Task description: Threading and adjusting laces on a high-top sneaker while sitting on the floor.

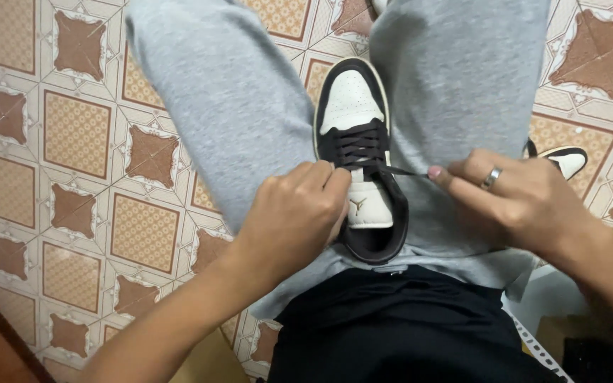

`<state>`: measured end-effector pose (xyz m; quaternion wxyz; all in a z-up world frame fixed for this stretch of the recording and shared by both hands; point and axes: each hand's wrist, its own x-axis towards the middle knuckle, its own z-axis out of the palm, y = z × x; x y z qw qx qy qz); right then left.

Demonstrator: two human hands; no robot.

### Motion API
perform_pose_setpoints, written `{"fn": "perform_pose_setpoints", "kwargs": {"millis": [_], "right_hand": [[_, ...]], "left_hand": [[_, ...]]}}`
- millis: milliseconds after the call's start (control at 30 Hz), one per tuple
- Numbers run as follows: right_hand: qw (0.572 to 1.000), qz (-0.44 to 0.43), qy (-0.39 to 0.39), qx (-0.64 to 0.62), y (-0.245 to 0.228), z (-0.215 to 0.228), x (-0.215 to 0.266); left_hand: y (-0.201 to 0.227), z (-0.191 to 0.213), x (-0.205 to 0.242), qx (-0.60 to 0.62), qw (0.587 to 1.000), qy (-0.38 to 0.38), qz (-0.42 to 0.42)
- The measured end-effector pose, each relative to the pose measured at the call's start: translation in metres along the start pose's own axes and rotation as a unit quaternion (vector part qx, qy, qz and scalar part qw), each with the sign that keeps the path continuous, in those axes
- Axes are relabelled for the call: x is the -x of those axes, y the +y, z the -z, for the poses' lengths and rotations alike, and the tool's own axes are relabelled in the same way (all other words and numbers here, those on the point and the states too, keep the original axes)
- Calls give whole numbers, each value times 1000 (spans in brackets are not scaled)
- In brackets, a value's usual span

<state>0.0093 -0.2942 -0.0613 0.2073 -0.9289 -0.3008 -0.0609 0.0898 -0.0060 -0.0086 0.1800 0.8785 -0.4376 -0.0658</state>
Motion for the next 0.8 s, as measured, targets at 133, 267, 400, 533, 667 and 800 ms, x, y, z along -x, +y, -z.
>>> {"fn": "perform_pose_setpoints", "kwargs": {"millis": [133, 267, 400, 533, 667, 800], "right_hand": [[999, 5, 37, 30, -33, -4, -4], [996, 32, 60, 61, -22, 7, -23], [976, 124, 68, 167, -5, 30, -54], [957, 183, 2, 224, 13, 41, -51], [954, 205, 4, 219, 40, 35, -16], [960, 182, 9, 213, 39, 39, -5]], "left_hand": [[-4, -6, 26, 19, 994, 105, 22], [-6, -8, 20, 6, 992, 126, 25], [-12, 2, 1, 94, 989, 88, 69], [-23, 16, -11, 185, 979, 12, 83], [-21, 17, -26, 240, 962, -45, 119], [-16, 9, -39, 153, 981, -79, 89]]}}
